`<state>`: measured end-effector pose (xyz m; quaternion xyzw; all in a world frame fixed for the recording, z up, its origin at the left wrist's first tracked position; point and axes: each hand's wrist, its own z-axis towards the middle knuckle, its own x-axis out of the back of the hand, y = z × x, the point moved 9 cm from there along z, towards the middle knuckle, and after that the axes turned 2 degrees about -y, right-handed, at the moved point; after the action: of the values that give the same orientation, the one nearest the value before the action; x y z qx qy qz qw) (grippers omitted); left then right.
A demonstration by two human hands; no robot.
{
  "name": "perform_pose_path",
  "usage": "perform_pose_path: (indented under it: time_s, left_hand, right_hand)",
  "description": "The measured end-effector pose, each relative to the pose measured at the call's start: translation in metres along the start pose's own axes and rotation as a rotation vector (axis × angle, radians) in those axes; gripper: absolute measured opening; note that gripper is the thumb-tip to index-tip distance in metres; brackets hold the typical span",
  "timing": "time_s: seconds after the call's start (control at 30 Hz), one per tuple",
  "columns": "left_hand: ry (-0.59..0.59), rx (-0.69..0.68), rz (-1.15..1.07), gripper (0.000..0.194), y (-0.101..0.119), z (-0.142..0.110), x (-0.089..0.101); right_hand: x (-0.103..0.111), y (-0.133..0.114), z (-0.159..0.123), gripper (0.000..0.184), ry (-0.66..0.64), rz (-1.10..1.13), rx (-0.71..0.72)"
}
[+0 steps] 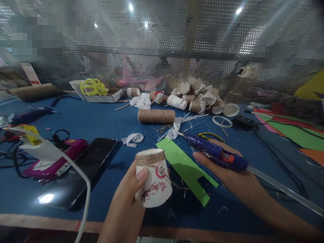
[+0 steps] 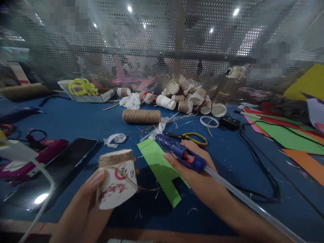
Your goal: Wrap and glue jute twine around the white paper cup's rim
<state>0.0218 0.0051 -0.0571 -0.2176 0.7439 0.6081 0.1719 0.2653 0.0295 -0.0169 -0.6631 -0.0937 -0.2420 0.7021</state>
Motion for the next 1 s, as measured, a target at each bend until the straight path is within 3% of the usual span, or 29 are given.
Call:
perform_pose_path:
  time_s: [0.1, 0.27, 0.37, 0.57, 0.73, 1.0]
  left_hand:
    - [0.02, 0.092, -0.075, 0.037, -0.008, -0.001, 0.001]
    - [0.019, 0.108, -0.106, 0.029, -0.008, -0.001, 0.0]
    - [0.016, 0.086, -0.076, 0.038, -0.007, 0.0, -0.003]
    - [0.062, -0.002, -0.04, 0.027, 0.001, -0.002, -0.005]
    - [0.011, 0.1, -0.048, 0.031, -0.003, -0.003, -0.007]
    - [0.021, 0.06, -0.038, 0.025, 0.0, -0.004, -0.005]
  right_hand:
    - [-0.007, -0.015, -0.004, 0.026, -0.117, -0.013, 0.117]
    - [-0.021, -0.04, -0.019, 0.025, -0.362, 0.064, 0.407]
    - [-0.027, -0.041, -0.023, 0.026, -0.464, 0.082, 0.441]
    - [-0.029, -0.034, -0.021, 0.03, -0.466, 0.058, 0.423]
    - [-0.028, -0.036, -0.021, 0.03, -0.457, 0.027, 0.435]
    - [-0.025, -0.038, -0.024, 0.031, -0.444, 0.02, 0.497]
